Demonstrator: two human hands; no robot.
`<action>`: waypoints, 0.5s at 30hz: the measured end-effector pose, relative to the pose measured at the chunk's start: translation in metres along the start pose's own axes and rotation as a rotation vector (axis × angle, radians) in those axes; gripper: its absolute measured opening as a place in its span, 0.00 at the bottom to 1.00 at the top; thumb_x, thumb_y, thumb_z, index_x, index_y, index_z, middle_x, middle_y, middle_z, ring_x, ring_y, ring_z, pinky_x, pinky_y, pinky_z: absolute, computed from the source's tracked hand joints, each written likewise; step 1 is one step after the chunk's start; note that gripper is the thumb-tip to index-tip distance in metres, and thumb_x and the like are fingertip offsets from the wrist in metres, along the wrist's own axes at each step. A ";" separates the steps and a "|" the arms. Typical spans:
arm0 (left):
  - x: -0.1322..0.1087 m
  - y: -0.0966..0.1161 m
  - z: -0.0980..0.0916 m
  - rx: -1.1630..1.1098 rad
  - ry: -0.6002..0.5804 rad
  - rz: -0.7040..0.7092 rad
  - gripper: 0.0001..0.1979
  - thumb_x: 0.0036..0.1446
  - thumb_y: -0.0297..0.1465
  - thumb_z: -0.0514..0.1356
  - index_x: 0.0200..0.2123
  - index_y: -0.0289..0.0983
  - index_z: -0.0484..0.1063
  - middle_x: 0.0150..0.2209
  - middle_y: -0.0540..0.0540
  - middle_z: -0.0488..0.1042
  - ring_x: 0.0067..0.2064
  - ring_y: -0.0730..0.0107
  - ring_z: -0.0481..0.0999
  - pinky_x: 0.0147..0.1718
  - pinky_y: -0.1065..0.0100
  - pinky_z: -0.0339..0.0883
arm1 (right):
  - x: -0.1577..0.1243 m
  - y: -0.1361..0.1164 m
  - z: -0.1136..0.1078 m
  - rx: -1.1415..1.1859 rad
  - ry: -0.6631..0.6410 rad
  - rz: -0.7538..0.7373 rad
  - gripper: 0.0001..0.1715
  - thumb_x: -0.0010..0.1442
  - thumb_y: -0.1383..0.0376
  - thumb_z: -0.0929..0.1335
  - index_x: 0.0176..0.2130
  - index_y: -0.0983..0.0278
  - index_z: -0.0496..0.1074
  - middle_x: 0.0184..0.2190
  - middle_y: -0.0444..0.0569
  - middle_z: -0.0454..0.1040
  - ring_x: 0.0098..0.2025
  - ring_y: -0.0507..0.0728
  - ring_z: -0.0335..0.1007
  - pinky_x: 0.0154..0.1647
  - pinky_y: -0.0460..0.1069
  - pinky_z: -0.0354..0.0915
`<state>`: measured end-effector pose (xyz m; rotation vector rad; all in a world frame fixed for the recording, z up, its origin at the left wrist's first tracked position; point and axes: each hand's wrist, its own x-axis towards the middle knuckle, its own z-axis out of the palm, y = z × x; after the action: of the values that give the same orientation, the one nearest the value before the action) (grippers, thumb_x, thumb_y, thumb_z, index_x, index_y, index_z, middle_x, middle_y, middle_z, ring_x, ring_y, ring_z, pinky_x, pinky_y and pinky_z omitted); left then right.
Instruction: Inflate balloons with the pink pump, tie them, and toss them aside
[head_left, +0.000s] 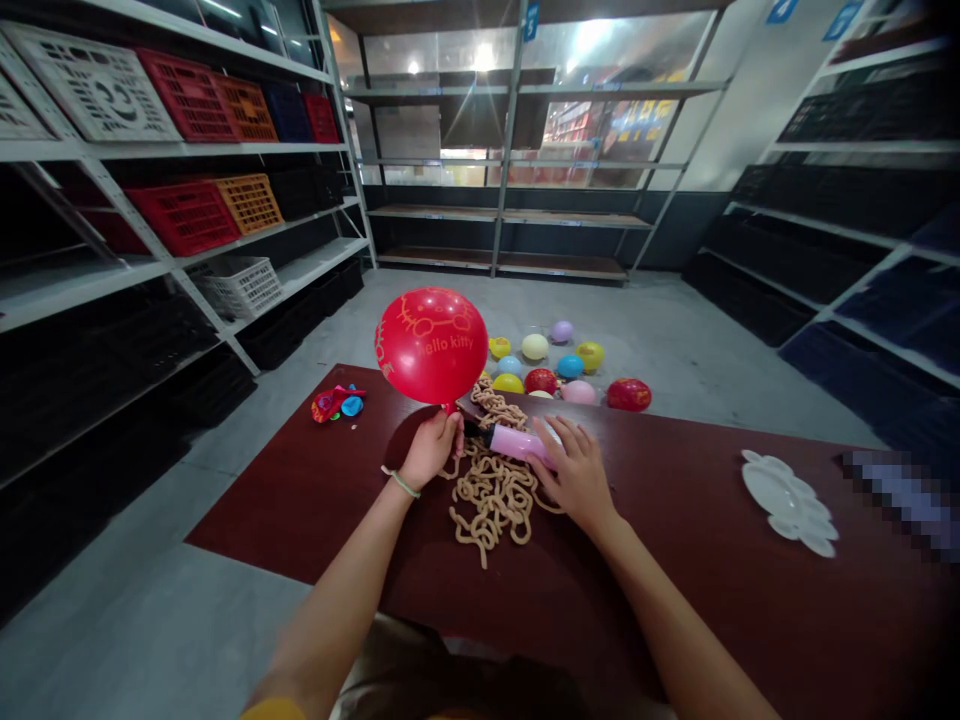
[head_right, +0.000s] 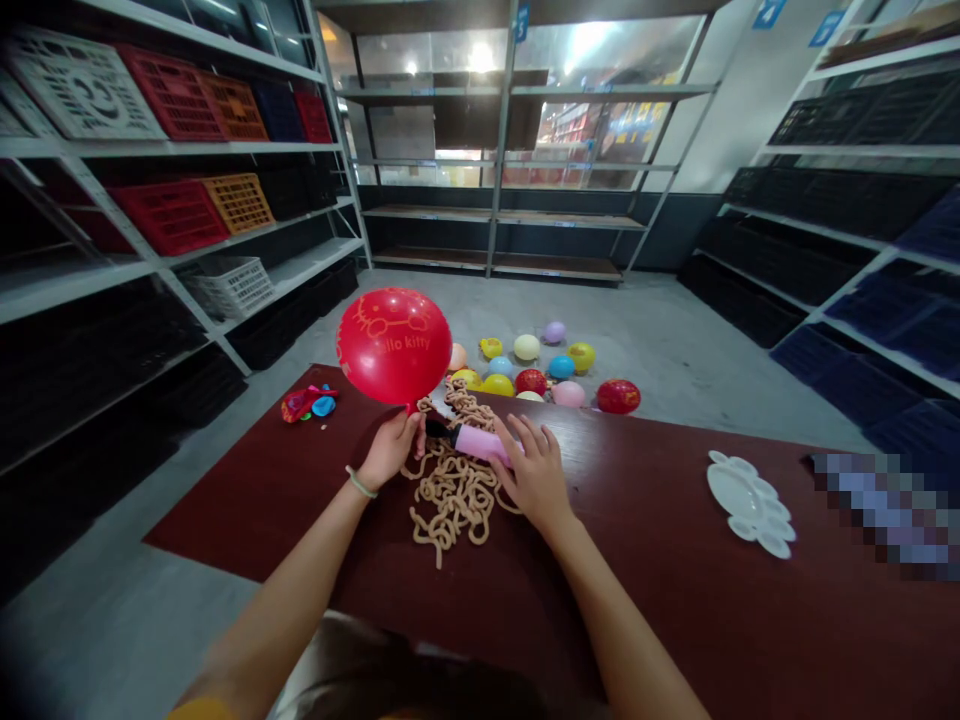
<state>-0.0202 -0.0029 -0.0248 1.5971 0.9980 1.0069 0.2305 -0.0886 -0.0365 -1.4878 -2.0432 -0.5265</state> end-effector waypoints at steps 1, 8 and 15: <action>-0.001 0.001 0.000 0.022 -0.021 0.009 0.19 0.66 0.47 0.48 0.31 0.39 0.63 0.20 0.53 0.67 0.20 0.72 0.69 0.21 0.71 0.65 | 0.006 -0.003 -0.006 0.003 0.054 -0.047 0.31 0.65 0.62 0.67 0.65 0.62 0.61 0.60 0.56 0.68 0.65 0.64 0.58 0.64 0.62 0.56; -0.008 0.007 0.000 0.240 -0.139 0.163 0.20 0.68 0.36 0.46 0.24 0.38 0.65 0.19 0.50 0.70 0.23 0.71 0.71 0.28 0.69 0.64 | 0.078 -0.053 -0.057 -0.219 0.030 -0.617 0.30 0.66 0.68 0.64 0.66 0.56 0.59 0.67 0.42 0.59 0.71 0.57 0.43 0.72 0.60 0.45; -0.012 0.017 -0.002 0.340 -0.193 0.235 0.19 0.66 0.32 0.48 0.21 0.39 0.62 0.17 0.50 0.68 0.22 0.70 0.67 0.29 0.67 0.61 | 0.118 -0.074 -0.060 -0.450 0.021 -0.719 0.29 0.66 0.68 0.62 0.64 0.59 0.61 0.70 0.40 0.53 0.73 0.53 0.34 0.73 0.57 0.42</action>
<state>-0.0239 -0.0172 -0.0094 2.0896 0.8965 0.8462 0.1447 -0.0608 0.0854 -0.8963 -2.5286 -1.3439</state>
